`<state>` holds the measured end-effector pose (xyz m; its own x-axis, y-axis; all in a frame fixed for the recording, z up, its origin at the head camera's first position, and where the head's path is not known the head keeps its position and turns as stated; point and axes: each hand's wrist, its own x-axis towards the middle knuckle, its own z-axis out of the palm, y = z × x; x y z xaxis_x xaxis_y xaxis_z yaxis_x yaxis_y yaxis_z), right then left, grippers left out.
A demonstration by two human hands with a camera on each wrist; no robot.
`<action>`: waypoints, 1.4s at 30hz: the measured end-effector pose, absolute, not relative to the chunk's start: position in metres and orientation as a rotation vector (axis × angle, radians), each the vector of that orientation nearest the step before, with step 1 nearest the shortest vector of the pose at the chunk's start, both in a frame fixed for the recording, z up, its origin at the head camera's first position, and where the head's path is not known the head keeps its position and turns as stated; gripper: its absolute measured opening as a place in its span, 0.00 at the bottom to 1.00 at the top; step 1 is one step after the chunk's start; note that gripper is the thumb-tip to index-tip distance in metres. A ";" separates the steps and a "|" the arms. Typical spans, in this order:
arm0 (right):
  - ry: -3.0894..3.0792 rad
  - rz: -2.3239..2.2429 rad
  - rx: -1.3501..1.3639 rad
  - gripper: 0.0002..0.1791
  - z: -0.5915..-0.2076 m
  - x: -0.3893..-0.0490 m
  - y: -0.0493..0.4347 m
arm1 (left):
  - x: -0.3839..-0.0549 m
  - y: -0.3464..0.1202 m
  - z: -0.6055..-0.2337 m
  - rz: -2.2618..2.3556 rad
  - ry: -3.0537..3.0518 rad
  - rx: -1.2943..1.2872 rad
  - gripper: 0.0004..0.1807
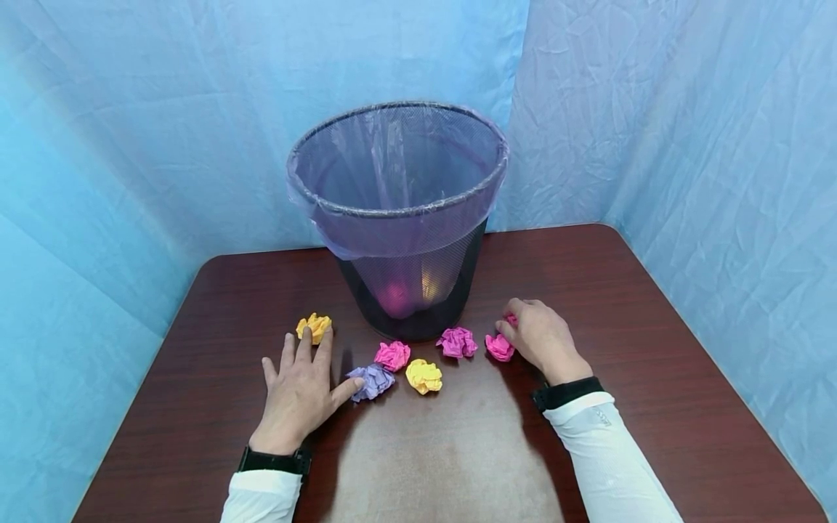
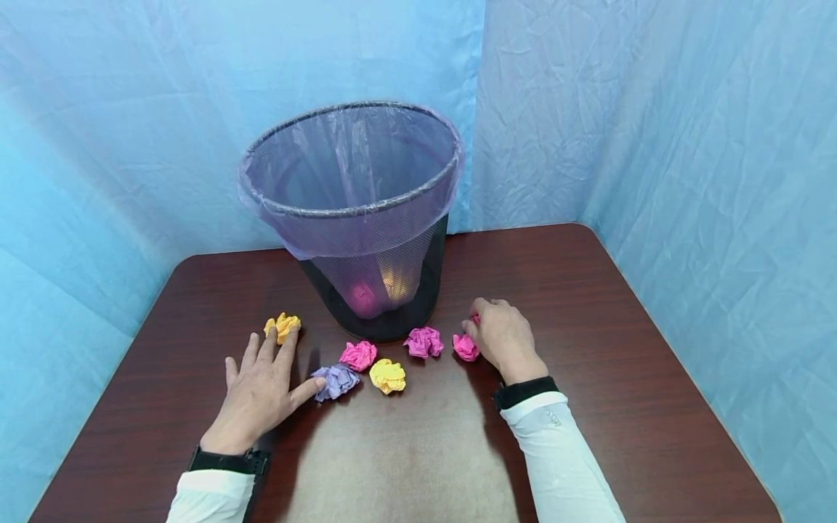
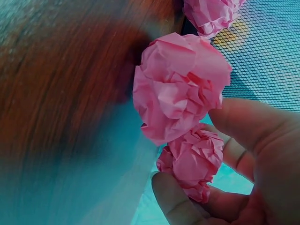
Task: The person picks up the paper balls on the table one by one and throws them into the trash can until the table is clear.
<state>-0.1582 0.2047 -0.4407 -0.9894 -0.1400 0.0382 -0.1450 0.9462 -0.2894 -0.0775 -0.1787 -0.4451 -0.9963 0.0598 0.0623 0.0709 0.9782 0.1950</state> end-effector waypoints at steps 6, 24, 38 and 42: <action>-3.060 0.490 0.214 0.23 -0.440 -0.158 0.205 | -0.078 -0.179 -0.445 -0.310 -3.064 -0.103 0.56; -3.002 0.567 0.181 0.27 -0.435 -0.157 0.204 | -0.080 -0.178 -0.438 -0.290 -3.063 -0.110 0.56; -2.953 0.555 0.203 0.32 -0.426 -0.158 0.203 | -0.081 -0.178 -0.429 -0.286 -3.038 -0.139 0.55; -2.906 0.539 0.235 0.30 -0.422 -0.158 0.203 | -0.082 -0.178 -0.424 -0.274 -3.030 -0.159 0.55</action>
<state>-0.1585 0.2028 -0.4221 -0.9720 -0.1225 0.2008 -0.1863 0.9219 -0.3397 -0.0822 -0.1778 -0.4238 -0.9900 0.0948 0.1043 0.1120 0.9784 0.1736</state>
